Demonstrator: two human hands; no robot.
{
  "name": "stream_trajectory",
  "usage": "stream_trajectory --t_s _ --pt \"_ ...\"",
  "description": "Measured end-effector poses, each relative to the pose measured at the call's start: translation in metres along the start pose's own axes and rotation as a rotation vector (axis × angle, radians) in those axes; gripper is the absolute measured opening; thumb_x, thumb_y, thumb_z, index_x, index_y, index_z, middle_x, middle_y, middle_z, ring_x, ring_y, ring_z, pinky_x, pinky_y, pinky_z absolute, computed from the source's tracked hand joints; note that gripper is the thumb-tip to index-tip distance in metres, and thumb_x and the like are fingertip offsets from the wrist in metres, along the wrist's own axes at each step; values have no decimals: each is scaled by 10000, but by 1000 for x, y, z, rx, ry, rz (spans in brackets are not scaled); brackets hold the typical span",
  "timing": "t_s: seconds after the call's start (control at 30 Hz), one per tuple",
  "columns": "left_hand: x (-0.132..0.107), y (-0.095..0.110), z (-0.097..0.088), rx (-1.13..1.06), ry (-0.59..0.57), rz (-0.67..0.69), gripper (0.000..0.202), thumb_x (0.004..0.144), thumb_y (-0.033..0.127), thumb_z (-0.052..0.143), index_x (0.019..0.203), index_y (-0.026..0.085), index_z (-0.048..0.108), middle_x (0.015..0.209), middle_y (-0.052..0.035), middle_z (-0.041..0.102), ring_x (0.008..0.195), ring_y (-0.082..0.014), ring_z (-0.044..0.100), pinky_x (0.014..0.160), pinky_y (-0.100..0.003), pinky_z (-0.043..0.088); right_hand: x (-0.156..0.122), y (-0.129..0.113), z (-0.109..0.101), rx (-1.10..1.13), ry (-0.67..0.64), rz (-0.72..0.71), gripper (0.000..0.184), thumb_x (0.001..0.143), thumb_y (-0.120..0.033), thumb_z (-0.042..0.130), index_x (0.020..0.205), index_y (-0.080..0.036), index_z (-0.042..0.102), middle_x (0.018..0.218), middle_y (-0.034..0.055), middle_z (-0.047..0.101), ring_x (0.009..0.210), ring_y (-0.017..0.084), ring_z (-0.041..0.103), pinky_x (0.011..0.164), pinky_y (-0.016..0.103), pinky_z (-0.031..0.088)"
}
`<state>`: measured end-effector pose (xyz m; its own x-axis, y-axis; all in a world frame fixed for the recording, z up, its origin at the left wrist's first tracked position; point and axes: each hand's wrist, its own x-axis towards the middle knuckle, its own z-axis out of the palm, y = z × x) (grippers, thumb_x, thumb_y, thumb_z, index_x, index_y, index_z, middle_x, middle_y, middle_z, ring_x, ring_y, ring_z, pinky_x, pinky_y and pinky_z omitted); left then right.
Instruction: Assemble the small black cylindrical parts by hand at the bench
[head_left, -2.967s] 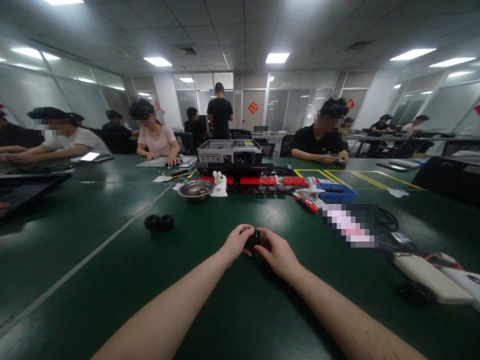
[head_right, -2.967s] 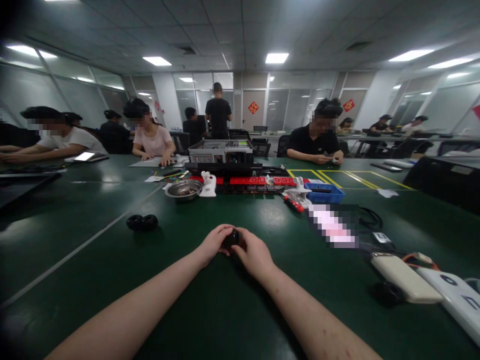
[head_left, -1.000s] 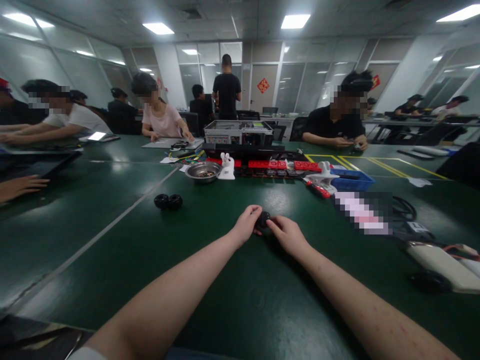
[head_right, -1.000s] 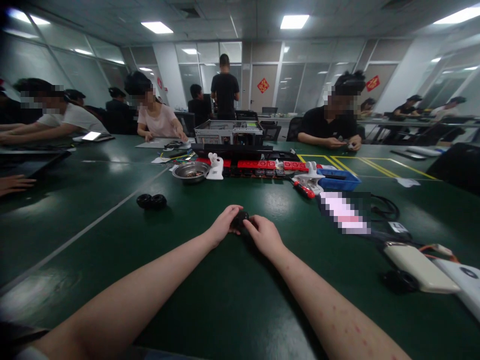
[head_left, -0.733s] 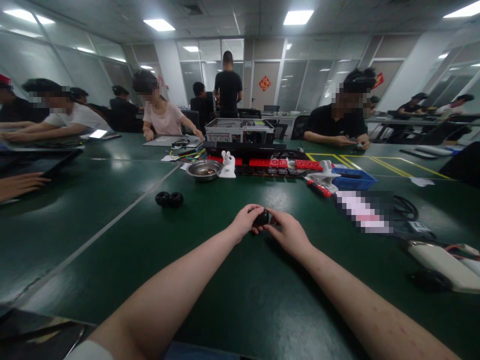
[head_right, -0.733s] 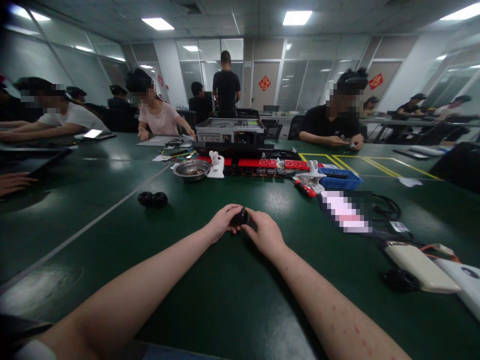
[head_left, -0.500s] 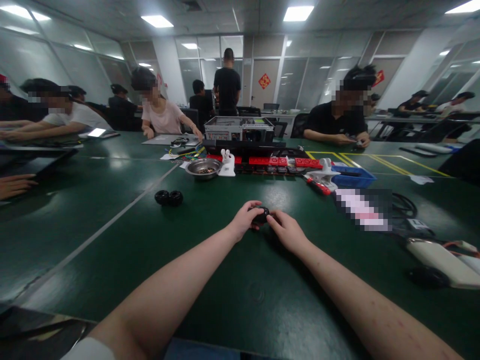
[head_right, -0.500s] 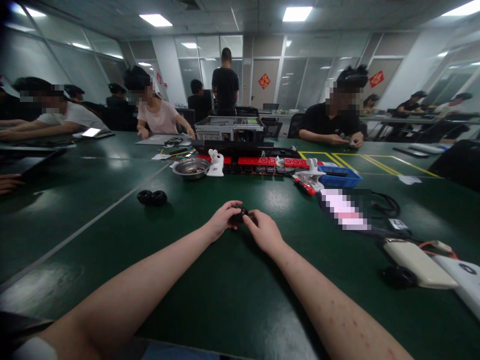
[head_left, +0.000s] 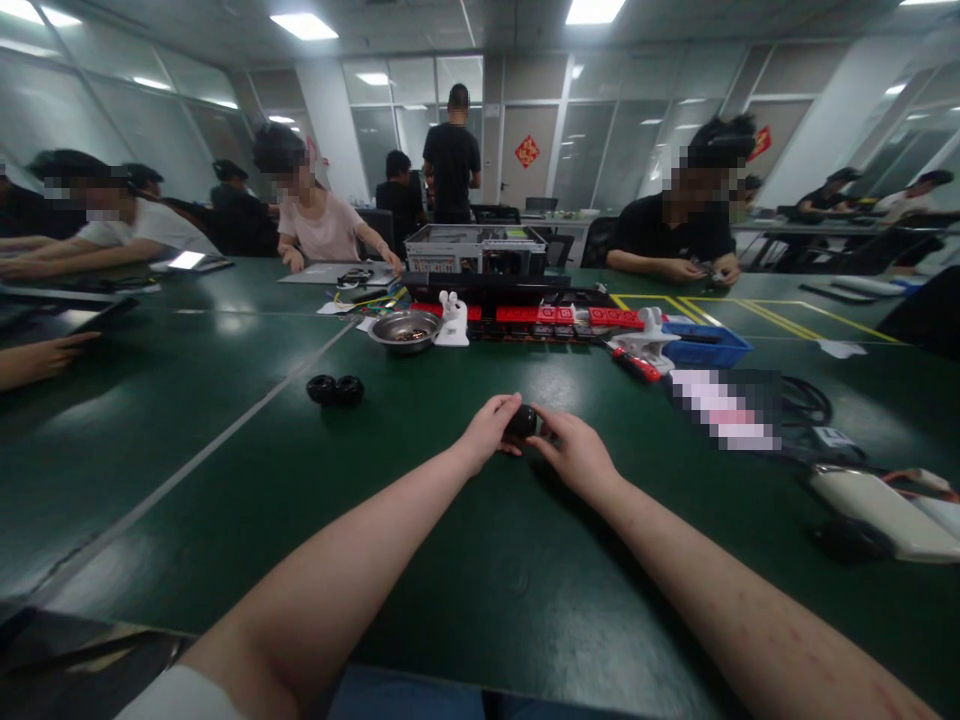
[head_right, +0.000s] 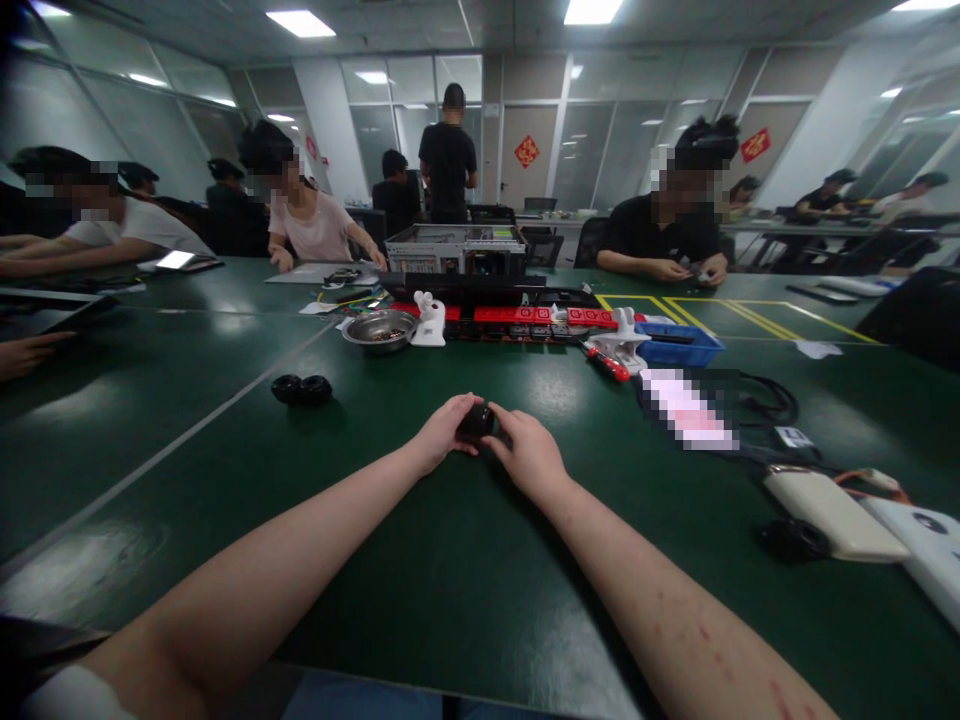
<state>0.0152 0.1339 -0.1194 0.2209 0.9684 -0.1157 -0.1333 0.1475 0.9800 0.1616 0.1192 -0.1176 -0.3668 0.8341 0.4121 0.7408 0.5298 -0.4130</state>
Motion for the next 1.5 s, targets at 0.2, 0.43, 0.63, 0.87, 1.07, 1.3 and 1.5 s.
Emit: stream_trajectory --t_s 0.2,0.43,0.63,0.87,1.07,1.3,1.5 --pt "1 -1 -1 69 -23 15 336 691 395 516 923 159 461 674 -21 538 423 -72 502 335 -155 366 -1 -1 0 71 -17 27 512 695 -333 539 1169 -211 391 905 50 539 787 172 508 695 295 398" --pt "-1 -3 0 54 -2 82 365 619 223 577 958 193 446 886 -40 475 670 -122 539 428 -181 443 2 1 0 140 -64 212 385 814 -446 282 779 -175 553 691 24 564 641 140 513 559 236 363" --pt "-3 -1 0 -40 -11 50 261 681 252 465 939 214 450 884 -32 461 682 -124 525 453 -217 470 3 1 1 148 -57 158 292 806 -356 354 779 -163 572 697 31 579 648 144 520 574 235 371" --pt "1 -1 -1 35 2 -13 324 718 417 465 940 184 427 702 -20 512 477 -103 531 361 -193 416 0 -2 -1 75 -32 -49 421 730 -241 490 1144 -193 432 783 36 564 736 165 508 680 280 396" --pt "1 -1 -2 20 9 20 280 688 291 516 937 181 447 801 -34 509 527 -93 536 365 -166 404 0 -2 -2 168 -24 145 429 743 -398 454 1116 -186 427 782 31 565 655 143 515 600 258 398" --pt "-5 0 1 22 -6 82 374 625 151 522 983 202 426 955 -48 433 739 -138 536 482 -209 476 3 4 0 149 -72 280 464 805 -491 253 632 -175 546 568 6 532 557 131 497 508 225 339" --pt "-4 2 4 28 17 32 258 747 352 417 956 202 415 850 -31 476 617 -115 563 451 -210 463 2 2 3 154 -26 148 253 786 -339 398 838 -163 572 683 23 573 626 136 510 566 227 361"
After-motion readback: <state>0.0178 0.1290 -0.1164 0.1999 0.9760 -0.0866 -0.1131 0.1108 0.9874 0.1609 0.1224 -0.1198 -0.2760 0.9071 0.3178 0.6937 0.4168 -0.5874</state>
